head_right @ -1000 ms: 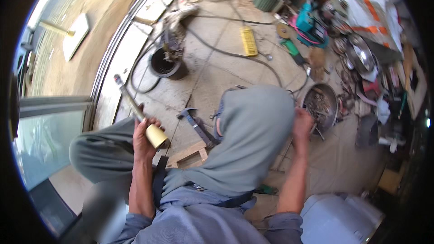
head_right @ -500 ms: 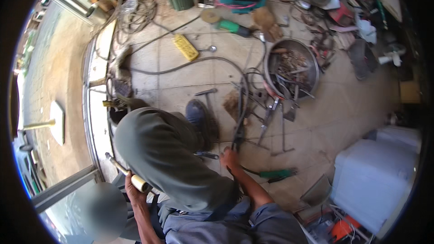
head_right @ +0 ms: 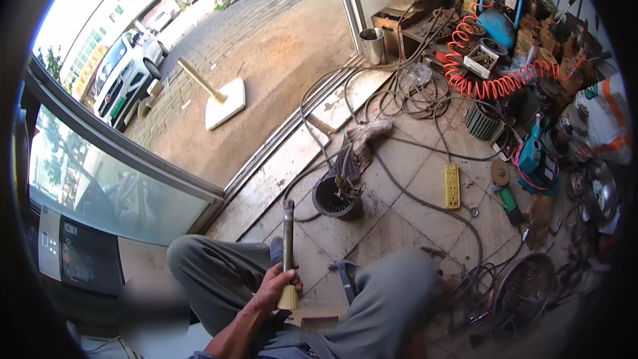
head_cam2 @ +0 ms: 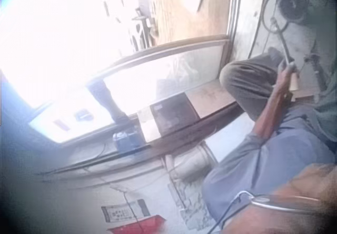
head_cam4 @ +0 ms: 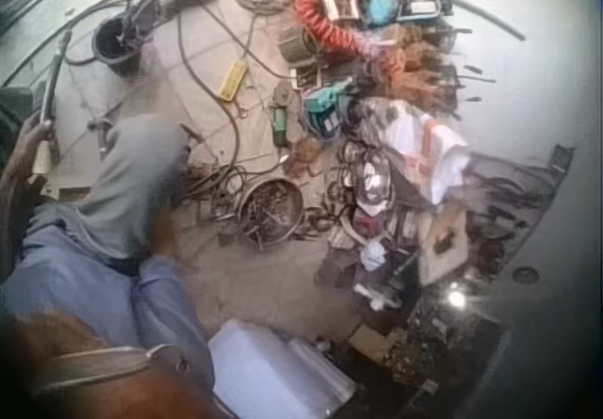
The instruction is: The person sits on the floor and uses a handheld welding torch to weld a metal pipe held in the left hand. Sparks are visible during welding. The person briefly stops to inspect the weld and then resumes welding.
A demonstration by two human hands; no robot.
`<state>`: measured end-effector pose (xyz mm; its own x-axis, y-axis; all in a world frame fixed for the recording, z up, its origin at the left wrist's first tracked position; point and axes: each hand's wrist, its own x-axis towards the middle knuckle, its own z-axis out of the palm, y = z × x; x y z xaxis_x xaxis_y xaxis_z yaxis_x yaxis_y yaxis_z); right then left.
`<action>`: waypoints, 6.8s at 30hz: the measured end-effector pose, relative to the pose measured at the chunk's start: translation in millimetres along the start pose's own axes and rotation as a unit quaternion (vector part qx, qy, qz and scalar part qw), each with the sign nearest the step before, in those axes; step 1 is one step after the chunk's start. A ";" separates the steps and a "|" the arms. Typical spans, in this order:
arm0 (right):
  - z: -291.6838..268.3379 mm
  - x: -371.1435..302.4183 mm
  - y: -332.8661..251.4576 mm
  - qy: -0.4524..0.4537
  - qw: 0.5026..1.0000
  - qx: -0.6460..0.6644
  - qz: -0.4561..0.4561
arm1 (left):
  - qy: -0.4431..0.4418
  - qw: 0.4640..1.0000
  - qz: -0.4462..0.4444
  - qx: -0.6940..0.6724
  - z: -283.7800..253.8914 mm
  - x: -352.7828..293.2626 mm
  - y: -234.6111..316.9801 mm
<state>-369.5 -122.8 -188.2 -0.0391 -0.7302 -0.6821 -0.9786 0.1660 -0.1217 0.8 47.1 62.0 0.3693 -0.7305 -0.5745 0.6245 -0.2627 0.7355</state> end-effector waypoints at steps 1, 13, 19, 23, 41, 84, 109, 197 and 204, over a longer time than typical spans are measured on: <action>-9.1 3.2 0.6 0.002 1.000 0.002 -0.005 | 0.006 1.000 -0.009 -0.017 3.4 -3.5 5.7; -342.3 -150.5 -89.6 0.321 0.809 0.382 -0.310 | -0.116 0.971 0.102 0.182 18.7 -25.8 144.4; -343.0 -244.5 -232.5 0.313 0.787 0.260 -0.464 | -0.022 0.957 0.132 0.258 -17.2 -25.5 131.3; -273.0 -258.2 -279.8 0.231 0.817 0.131 -0.512 | -0.038 0.974 0.124 0.188 -19.5 -21.4 100.3; -212.7 -231.6 -303.8 0.278 0.758 -0.052 -0.587 | 0.005 0.946 0.076 0.315 -22.4 -25.4 100.3; -111.4 -178.0 -265.3 0.086 0.953 0.064 -0.285 | -0.047 0.942 -0.215 0.255 -29.8 68.2 41.3; -111.5 -174.7 -272.4 0.014 0.926 0.287 -0.246 | -0.074 0.717 -0.086 0.687 -21.2 68.9 157.2; -96.5 -166.9 -284.2 0.034 0.940 0.223 -0.256 | -0.015 0.618 0.068 0.783 -15.9 63.5 142.9; -103.7 -167.5 -292.1 0.054 0.946 0.149 -0.282 | -0.010 0.626 0.091 0.775 -18.0 64.9 146.5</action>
<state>-98.1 -117.7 36.3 0.4362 -0.8195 -0.3716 -0.7496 -0.1024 -0.6540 128.6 -27.5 126.0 0.3185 -0.8405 -0.4382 -0.8489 -0.4587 0.2627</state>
